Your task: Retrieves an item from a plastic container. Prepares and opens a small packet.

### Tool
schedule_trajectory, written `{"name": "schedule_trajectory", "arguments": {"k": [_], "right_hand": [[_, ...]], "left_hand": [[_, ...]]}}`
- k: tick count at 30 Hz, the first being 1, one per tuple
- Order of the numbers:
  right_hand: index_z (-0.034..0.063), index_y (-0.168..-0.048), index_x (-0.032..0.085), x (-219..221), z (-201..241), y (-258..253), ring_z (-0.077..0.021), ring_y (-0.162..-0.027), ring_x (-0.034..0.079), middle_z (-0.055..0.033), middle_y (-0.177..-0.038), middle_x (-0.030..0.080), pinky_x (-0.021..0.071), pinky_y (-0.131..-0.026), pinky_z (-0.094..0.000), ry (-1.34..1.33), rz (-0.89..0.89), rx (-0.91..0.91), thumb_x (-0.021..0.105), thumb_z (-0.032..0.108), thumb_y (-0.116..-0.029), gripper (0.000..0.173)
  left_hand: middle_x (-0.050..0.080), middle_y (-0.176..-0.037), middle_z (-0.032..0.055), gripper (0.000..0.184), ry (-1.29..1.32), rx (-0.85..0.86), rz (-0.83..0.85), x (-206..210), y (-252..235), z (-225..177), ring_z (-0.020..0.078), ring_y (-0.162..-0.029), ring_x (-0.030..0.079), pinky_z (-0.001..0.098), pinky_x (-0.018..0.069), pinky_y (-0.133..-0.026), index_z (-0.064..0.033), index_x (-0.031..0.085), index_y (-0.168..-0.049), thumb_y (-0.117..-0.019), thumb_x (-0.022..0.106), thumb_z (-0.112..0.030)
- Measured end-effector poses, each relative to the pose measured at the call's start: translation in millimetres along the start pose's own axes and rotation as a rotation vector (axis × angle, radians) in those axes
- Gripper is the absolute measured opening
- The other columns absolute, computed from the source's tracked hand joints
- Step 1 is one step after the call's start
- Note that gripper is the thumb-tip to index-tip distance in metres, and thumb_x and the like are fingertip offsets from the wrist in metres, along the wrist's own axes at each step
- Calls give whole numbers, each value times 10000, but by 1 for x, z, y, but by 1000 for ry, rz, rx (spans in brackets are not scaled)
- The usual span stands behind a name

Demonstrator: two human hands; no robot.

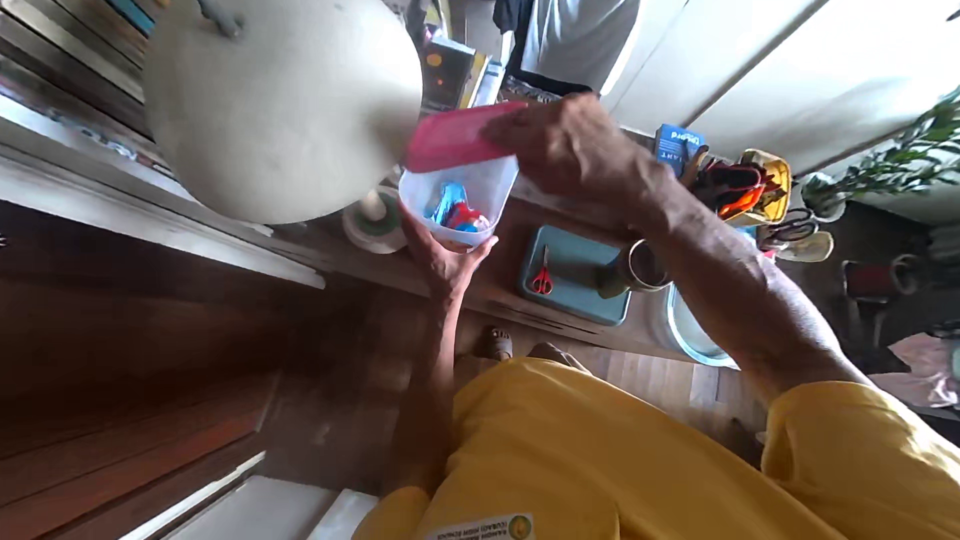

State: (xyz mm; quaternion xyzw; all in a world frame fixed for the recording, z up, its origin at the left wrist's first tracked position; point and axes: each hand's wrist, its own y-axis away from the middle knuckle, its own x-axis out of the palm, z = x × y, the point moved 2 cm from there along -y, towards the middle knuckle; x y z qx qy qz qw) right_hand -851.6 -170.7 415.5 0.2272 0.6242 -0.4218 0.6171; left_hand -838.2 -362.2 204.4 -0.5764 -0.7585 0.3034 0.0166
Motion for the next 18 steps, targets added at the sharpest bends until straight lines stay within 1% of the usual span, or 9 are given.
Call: {"name": "schedule_trajectory", "arguments": {"k": [1, 3, 5, 7, 11, 12, 14, 17, 18], "right_hand": [[113, -1310, 685, 0, -16, 7, -327, -1010, 726, -108, -1257, 716, 572, -797, -552, 4, -57, -5, 475, 54, -999, 379], [68, -1308, 680, 3, -50, 26, -288, -1079, 724, -113, -1270, 715, 581, -907, -502, -35, -144, 55, 465, 72, -1030, 352], [17, -1289, 672, 15, -84, 49, -275, -1025, 727, -156, -1159, 737, 573, -925, -470, -141, -211, 223, 484, 104, -1043, 322], [18, -1331, 636, 37, -120, 71, -266, -965, 726, -184, -1114, 729, 581, -881, -461, -265, -241, 521, 506, 155, -1035, 351], [87, -1480, 469, 107, -188, 109, -336, -1069, 698, -222, -1338, 600, 626, -828, -525, -766, -239, 1221, 493, 106, -1023, 458], [88, -1492, 443, 124, -196, 118, -332, -1082, 682, -215, -1370, 567, 626, -820, -500, -904, -289, 1389, 471, 103, -1037, 456], [58, -1469, 430, 155, -205, 132, -305, -1060, 667, -202, -1347, 556, 614, -798, -439, -1107, -415, 1692, 460, 158, -1064, 418], [48, -1463, 413, 192, -208, 145, -309, -1023, 668, -212, -1314, 568, 606, -775, -429, -1226, -502, 1923, 478, 223, -1067, 438], [50, -1484, 382, 198, -208, 147, -314, -1077, 644, -211, -1349, 540, 595, -811, -445, -1217, -468, 1949, 482, 208, -1063, 461]], "left_hand": [[262, -1625, 295, 1526, -9, -2, 14, 0, 1, -1, 307, -1521, 295, 376, 250, -1257, 82, 112, -1594, -533, 903, -677], [265, -1616, 310, 1513, 5, 2, 28, 0, 2, -4, 319, -1516, 300, 386, 254, -1256, 95, 116, -1588, -550, 894, -684], [268, -1614, 311, 1509, 36, 11, 18, 1, 1, -6, 312, -1513, 309, 386, 263, -1255, 100, 114, -1585, -555, 899, -675], [277, -1614, 299, 1527, 67, -14, 8, 0, 0, -6, 293, -1507, 326, 378, 281, -1249, 88, 115, -1588, -524, 929, -645], [298, -1608, 284, 1547, 42, -52, 38, -5, 3, -9, 273, -1495, 349, 366, 310, -1243, 84, 113, -1586, -509, 923, -676], [300, -1608, 283, 1549, 16, -65, 51, -6, 6, -11, 273, -1492, 355, 366, 314, -1240, 77, 105, -1590, -513, 919, -683], [266, -1633, 260, 1516, -30, -121, 114, -12, 16, -16, 272, -1504, 336, 368, 309, -1235, 27, 57, -1615, -563, 925, -634], [255, -1648, 221, 1470, -20, -144, 135, -14, 23, -20, 245, -1513, 323, 344, 315, -1233, -14, 59, -1626, -587, 946, -555], [245, -1652, 217, 1464, -17, -149, 140, -13, 23, -21, 241, -1516, 314, 343, 313, -1233, -16, 59, -1626, -591, 944, -554]]}}
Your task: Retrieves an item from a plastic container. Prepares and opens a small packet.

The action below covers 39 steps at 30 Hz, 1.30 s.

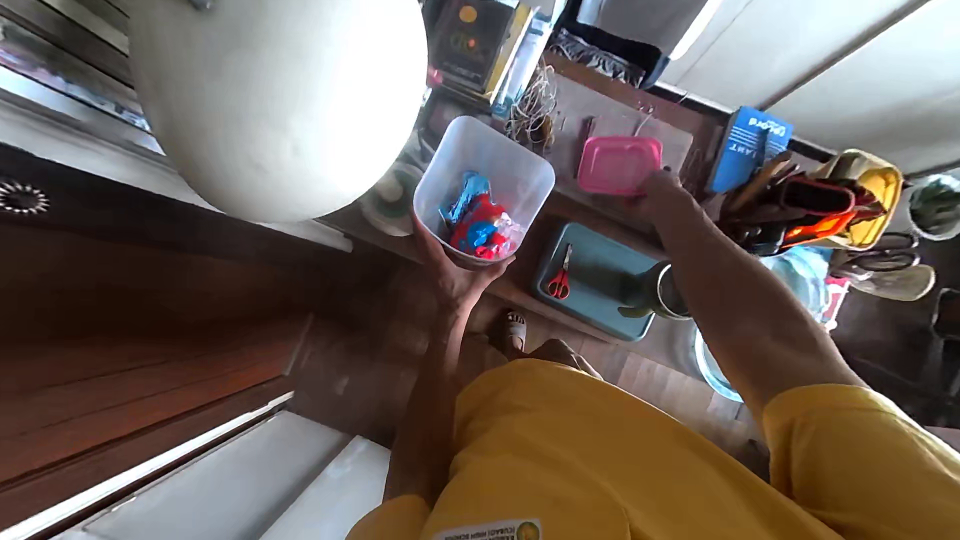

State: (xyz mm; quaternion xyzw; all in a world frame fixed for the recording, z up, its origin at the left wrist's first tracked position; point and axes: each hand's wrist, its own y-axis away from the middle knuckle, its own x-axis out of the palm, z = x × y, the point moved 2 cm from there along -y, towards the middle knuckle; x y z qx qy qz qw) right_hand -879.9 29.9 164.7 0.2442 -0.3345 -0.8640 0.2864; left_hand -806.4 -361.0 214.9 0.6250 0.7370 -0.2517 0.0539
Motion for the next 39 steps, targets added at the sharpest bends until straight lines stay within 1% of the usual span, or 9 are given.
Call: {"name": "schedule_trajectory", "arguments": {"k": [4, 7, 10, 14, 18, 24, 29, 34, 39], "right_hand": [[-47, -1460, 450, -1, 3, -13, -344, -1391, 465, -251, -1487, 473, 430, -1106, -509, 603, -78, -262, 593, 242, -1004, 559], [-20, -1387, 557, 3, 42, 44, -296, -1261, 583, -224, -1361, 597, 477, -1073, -449, 567, -39, -773, 607, 289, -987, 508], [-56, -1150, 686, 32, 73, 156, -123, -930, 720, -115, -1050, 737, 610, -871, -308, 476, 534, -1271, 627, 128, -993, 249], [53, -1062, 777, 111, 48, 248, -206, -1017, 719, -102, -1094, 748, 580, -936, -388, 1033, 1196, -1688, 667, 99, -954, 161], [75, -1338, 631, 188, 11, 240, -403, -1109, 641, -177, -1362, 585, 533, -885, -591, 1873, 1017, -1518, 589, 1, -957, 390], [204, -1430, 586, 226, -4, 223, -434, -1101, 631, -195, -1364, 570, 526, -846, -630, 2074, 1011, -1441, 648, 18, -904, 561], [267, -1353, 669, 230, 0, 224, -402, -1113, 627, -180, -1339, 584, 524, -868, -596, 2095, 1054, -1451, 677, 94, -930, 457], [177, -1278, 713, 229, -3, 220, -396, -1091, 628, -186, -1303, 587, 531, -839, -578, 2139, 973, -1485, 633, 80, -953, 349], [39, -1177, 716, 228, -13, 227, -450, -1225, 548, -202, -1500, 469, 521, -845, -601, 2288, 852, -1413, 665, 53, -925, 257]], "left_hand": [[297, -1608, 276, 1516, 27, 31, -68, 8, -15, -2, 266, -1491, 353, 347, 322, -1232, 75, 107, -1588, -528, 944, -615], [325, -1587, 297, 1543, 57, 33, -115, 11, -24, -2, 269, -1479, 378, 348, 337, -1230, 113, 120, -1571, -503, 942, -638], [353, -1578, 276, 1540, 36, 10, -117, 7, -25, 2, 254, -1470, 399, 349, 352, -1224, 89, 118, -1580, -501, 954, -624], [328, -1591, 284, 1491, 3, -125, -51, -4, -29, -16, 292, -1481, 363, 341, 303, -1224, 78, 139, -1588, -492, 979, -484], [276, -1628, 260, 1364, 71, -55, -5, -11, -20, -12, 300, -1498, 341, 365, 323, -1219, 41, 109, -1607, -644, 945, -444], [215, -1669, 219, 1425, 125, 5, -17, 5, -15, 27, 285, -1536, 280, 407, 289, -1255, -8, 104, -1627, -608, 953, -530], [206, -1685, 175, 1371, 139, 4, 55, -5, -19, 30, 273, -1545, 258, 419, 267, -1260, -33, 119, -1635, -649, 934, -525], [226, -1679, 183, 1319, 173, 23, 115, -21, -17, 27, 300, -1533, 279, 435, 279, -1246, -30, 129, -1636, -684, 925, -478], [235, -1683, 152, 1248, 177, 37, 145, -31, -15, 25, 276, -1542, 266, 416, 280, -1252, -31, 185, -1627, -715, 911, -474]]}}
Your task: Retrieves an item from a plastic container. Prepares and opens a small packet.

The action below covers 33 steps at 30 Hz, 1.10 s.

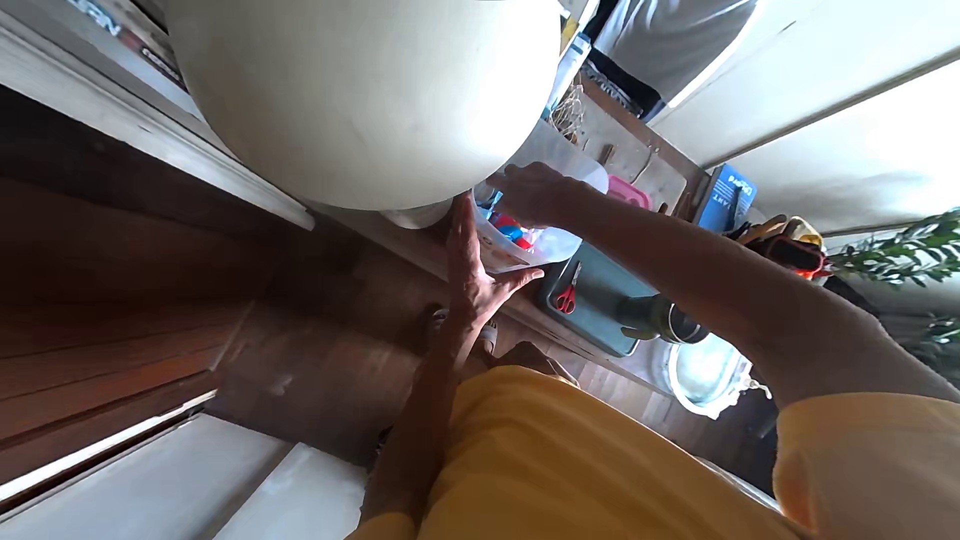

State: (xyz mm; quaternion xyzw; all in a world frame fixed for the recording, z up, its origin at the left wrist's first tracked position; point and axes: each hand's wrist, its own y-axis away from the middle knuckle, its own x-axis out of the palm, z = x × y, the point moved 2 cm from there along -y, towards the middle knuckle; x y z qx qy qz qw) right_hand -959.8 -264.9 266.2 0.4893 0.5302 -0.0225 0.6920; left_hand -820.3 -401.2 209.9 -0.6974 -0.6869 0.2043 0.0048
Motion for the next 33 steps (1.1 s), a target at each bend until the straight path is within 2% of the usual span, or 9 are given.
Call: {"name": "schedule_trajectory", "arguments": {"k": [7, 10, 13, 17, 23, 27, 29, 31, 33], "right_hand": [[3, -1325, 599, 2, -5, -12, -437, -1210, 597, -212, -1325, 603, 510, -909, -657, -203, 95, 61, 668, 36, -929, 403], [-1, -1193, 657, 2, -10, -20, -420, -1154, 629, -223, -1200, 647, 518, -902, -628, -246, 88, 104, 547, 161, -1038, 250], [-8, -1031, 699, 1, -8, -30, -424, -1127, 631, -237, -1181, 632, 523, -870, -640, -253, 113, 161, 542, 186, -1025, 250], [-2, -1067, 691, -3, -1, -34, -418, -1118, 640, -228, -1127, 671, 503, -891, -634, -296, 116, 185, 471, 215, -1070, 310], [-93, -1049, 660, -6, 13, -25, -455, -1095, 647, -283, -1138, 654, 531, -850, -630, -317, -22, 335, 600, 7, -946, 156], [-72, -1257, 639, 23, 19, -14, -486, -1262, 561, -308, -1306, 612, 448, -1017, -671, -349, -357, 287, 608, 32, -961, 315], [-35, -1170, 704, 47, 13, -24, -469, -1167, 620, -291, -1192, 672, 476, -996, -654, -315, -703, 236, 596, 121, -980, 268], [-63, -1326, 607, 14, 22, -12, -479, -1337, 504, -313, -1375, 573, 386, -1105, -650, -358, -297, 287, 490, 72, -1042, 336], [-98, -1373, 560, -4, 34, -5, -496, -1377, 460, -333, -1425, 530, 355, -1123, -655, -418, -152, 336, 475, 41, -1035, 375]], "left_hand": [[324, -1640, 178, 1173, -56, -13, 33, -24, 6, -23, 313, -1453, 416, 411, 414, -1154, -23, 257, -1606, -703, 943, -322], [344, -1633, 173, 1137, -74, -8, 53, -31, -2, -35, 313, -1457, 413, 386, 406, -1167, -3, 274, -1597, -713, 937, -271], [282, -1670, 138, 1184, -73, -32, 76, -27, -4, -26, 278, -1503, 347, 382, 356, -1206, -34, 245, -1617, -708, 938, -345], [269, -1674, 129, 1219, 10, 20, 18, -10, -7, 0, 235, -1531, 300, 389, 330, -1238, -55, 254, -1618, -697, 918, -498], [294, -1670, 95, 1221, -8, 21, 46, -10, -16, 3, 236, -1531, 295, 422, 311, -1247, -76, 276, -1617, -681, 914, -532], [346, -1645, 103, 1226, -61, -7, 45, -5, -10, 4, 233, -1507, 350, 438, 365, -1217, -98, 337, -1598, -654, 869, -672], [404, -1605, 151, 1195, -40, -7, 22, -3, -12, 8, 269, -1484, 391, 454, 385, -1207, -66, 402, -1563, -658, 846, -708], [453, -1545, 236, 1168, 4, 22, -15, -2, -15, 6, 329, -1453, 429, 466, 398, -1193, -5, 480, -1497, -637, 859, -700], [438, -1530, 293, 1120, 6, 42, -25, -3, -17, 1, 374, -1434, 442, 478, 425, -1167, -38, 541, -1464, -619, 868, -697]]}}
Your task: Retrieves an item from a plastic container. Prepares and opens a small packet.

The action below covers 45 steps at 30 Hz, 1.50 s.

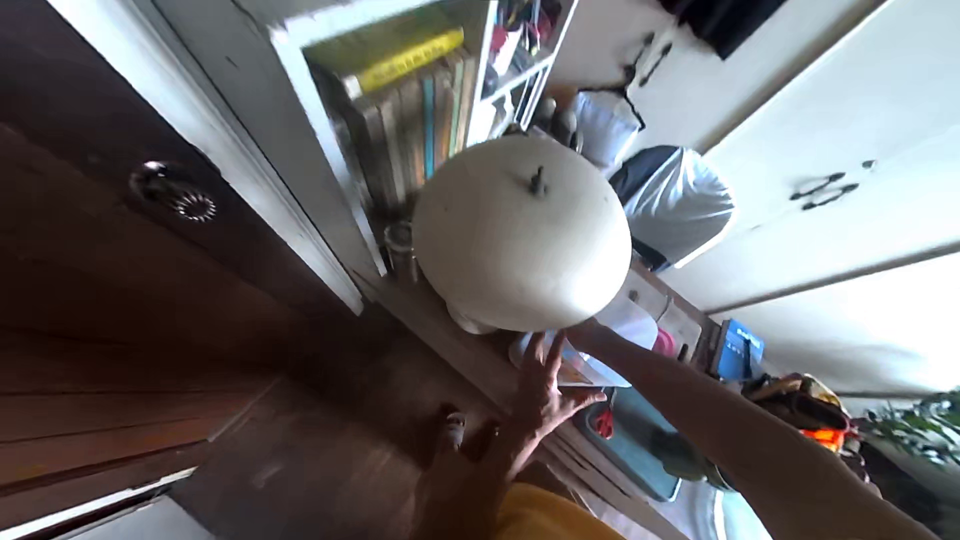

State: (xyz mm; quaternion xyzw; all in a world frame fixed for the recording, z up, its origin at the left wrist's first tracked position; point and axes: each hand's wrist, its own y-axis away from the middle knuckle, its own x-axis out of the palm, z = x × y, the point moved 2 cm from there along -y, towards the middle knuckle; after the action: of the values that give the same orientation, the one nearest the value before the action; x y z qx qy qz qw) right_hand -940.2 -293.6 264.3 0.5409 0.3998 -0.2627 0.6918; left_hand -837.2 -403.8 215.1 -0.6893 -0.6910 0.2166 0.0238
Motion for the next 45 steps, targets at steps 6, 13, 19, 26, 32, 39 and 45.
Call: {"name": "schedule_trajectory", "arguments": {"k": [6, 13, 19, 26, 32, 39, 45], "right_hand": [[-100, -1470, 450, 5, 7, 4, -344, -1469, 392, -281, -1527, 455, 280, -1228, -438, -345, -54, 165, 382, 116, -1093, 440], [-75, -1448, 498, 23, -8, -14, -419, -1455, 391, -298, -1505, 472, 272, -1210, -555, -167, 35, 197, 458, 130, -1069, 433], [-91, -1463, 462, -7, 6, -8, -452, -1458, 373, -317, -1521, 439, 271, -1202, -593, -127, 219, 191, 466, 128, -1070, 450], [-51, -1295, 631, 1, -11, -13, -485, -1293, 532, -310, -1329, 601, 385, -1043, -706, -16, 2, 41, 625, 205, -992, 397], [70, -1126, 735, -21, -21, 7, -425, -1188, 618, -217, -1225, 675, 482, -957, -649, 16, -97, -88, 604, 237, -1015, 239], [33, -1047, 702, -57, -29, 86, -337, -943, 701, -157, -1004, 701, 561, -832, -543, -179, -336, -172, 548, 113, -1037, 174], [-3, -1072, 697, -60, -31, 148, -204, -837, 699, -130, -952, 709, 576, -792, -375, -326, -595, -223, 534, 99, -1046, 194]], "left_hand": [[432, -1513, 325, 790, -37, 73, 19, -1, -5, -9, 420, -1441, 406, 507, 398, -1164, -212, 697, -1297, -669, 860, -662], [480, -1485, 299, 631, -54, 71, 23, -2, -7, -12, 387, -1422, 447, 481, 428, -1148, -210, 725, -1221, -749, 834, -613], [545, -1421, 294, 653, -116, 24, 25, -5, -13, -15, 404, -1333, 537, 501, 493, -1070, -201, 738, -1209, -742, 809, -651], [464, -1510, 232, 650, -106, 26, 75, -2, -8, -7, 370, -1402, 456, 494, 472, -1097, -218, 697, -1267, -753, 847, -587], [308, -1609, 253, 707, -81, 50, 148, -11, -1, -10, 363, -1448, 402, 474, 445, -1124, -156, 605, -1373, -796, 863, -472], [272, -1646, 207, 667, -4, -13, 240, -33, -3, -30, 347, -1490, 348, 509, 406, -1154, -126, 568, -1401, -877, 782, -480], [488, -1485, 198, 741, 13, 21, 159, -35, -19, -49, 300, -1381, 477, 422, 440, -1121, -31, 508, -1441, -879, 799, -414]]}}
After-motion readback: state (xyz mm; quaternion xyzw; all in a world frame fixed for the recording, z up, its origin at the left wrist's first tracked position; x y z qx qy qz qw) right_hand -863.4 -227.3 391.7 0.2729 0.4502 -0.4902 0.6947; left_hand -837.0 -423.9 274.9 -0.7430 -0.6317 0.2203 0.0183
